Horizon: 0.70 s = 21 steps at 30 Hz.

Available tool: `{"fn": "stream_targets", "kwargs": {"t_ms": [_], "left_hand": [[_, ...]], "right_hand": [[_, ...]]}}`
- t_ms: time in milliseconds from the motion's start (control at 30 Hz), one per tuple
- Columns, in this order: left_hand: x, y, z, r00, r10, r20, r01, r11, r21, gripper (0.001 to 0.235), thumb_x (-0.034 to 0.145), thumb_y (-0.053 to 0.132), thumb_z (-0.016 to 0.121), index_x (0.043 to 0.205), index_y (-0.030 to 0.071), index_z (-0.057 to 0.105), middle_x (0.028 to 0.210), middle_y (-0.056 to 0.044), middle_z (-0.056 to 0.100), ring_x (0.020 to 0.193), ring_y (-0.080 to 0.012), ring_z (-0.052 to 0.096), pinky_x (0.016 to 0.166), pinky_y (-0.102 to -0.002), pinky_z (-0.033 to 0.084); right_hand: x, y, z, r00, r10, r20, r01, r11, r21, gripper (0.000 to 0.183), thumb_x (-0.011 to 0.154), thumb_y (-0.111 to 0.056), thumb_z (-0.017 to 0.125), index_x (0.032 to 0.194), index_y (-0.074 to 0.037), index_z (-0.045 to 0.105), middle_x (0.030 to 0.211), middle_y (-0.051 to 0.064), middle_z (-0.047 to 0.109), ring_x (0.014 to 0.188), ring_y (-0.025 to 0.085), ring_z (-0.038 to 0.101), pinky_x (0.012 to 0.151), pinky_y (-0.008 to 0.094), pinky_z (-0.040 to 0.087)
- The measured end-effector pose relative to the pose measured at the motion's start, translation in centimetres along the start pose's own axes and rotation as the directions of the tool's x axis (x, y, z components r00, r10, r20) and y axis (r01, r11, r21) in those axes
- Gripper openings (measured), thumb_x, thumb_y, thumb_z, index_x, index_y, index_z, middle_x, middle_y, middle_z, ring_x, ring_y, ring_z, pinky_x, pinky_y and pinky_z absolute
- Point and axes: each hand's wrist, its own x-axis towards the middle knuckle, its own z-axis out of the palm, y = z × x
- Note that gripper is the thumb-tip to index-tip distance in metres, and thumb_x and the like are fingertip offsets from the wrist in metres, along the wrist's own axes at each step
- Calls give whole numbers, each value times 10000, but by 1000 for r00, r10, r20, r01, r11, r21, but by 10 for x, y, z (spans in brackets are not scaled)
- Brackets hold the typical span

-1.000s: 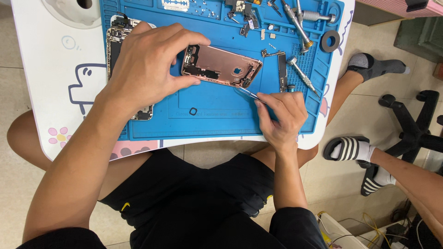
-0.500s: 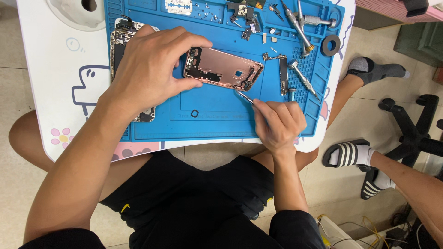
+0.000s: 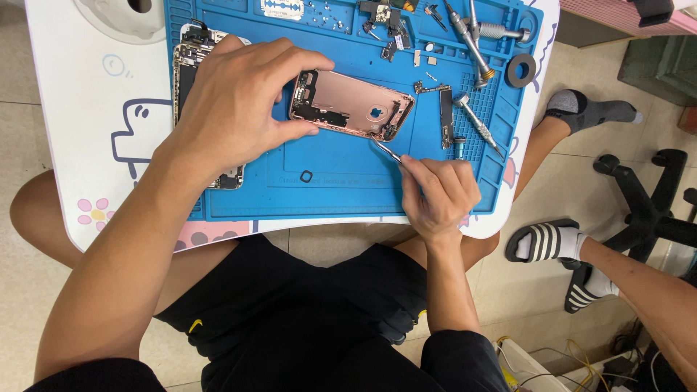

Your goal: The person disassembles a smartphone by removing screws and internal components using a screwdriver and tweezers. They place removed parts on a blue mat and continue to work on the phone's internal structure.

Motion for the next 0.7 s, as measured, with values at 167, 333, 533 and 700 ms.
{"fn": "stream_targets", "kwargs": {"t_ms": [167, 333, 533, 700], "left_hand": [[-1, -2, 1, 1000, 5, -6, -5, 1000, 17, 753, 776, 367, 1004, 1406, 128, 667, 1078, -54, 717, 808, -262, 656, 837, -445, 437], [-1, -3, 3, 1000, 12, -10, -12, 999, 43, 757, 783, 374, 1004, 1415, 120, 676, 1040, -54, 707, 815, -263, 660, 835, -443, 450], [-1, -4, 3, 1000, 15, -6, -15, 997, 78, 792, 773, 448, 1007, 1427, 135, 688, 1005, -40, 693, 843, -267, 669, 821, -429, 452], [-1, -4, 3, 1000, 17, -4, -17, 997, 70, 797, 782, 434, 1002, 1438, 119, 678, 1066, -66, 711, 914, -299, 682, 836, -449, 463]], "right_hand": [[-1, -1, 0, 1000, 9, -16, -9, 1000, -7, 90, 975, -11, 814, 1045, -58, 783, 875, 71, 738, 716, 233, 587, 665, 342, 461], [0, -1, -2, 999, 15, -44, -15, 1000, -8, 84, 969, 4, 807, 1032, -44, 780, 866, 85, 733, 718, 243, 591, 668, 345, 474], [0, 1, -3, 995, 49, -84, -49, 999, -6, 82, 951, 25, 809, 1005, -32, 783, 843, 94, 733, 716, 243, 611, 700, 346, 473], [-1, 3, -6, 993, 79, -92, -77, 997, 20, 107, 935, 56, 816, 1003, -12, 768, 863, 127, 739, 727, 265, 634, 732, 380, 479]]}}
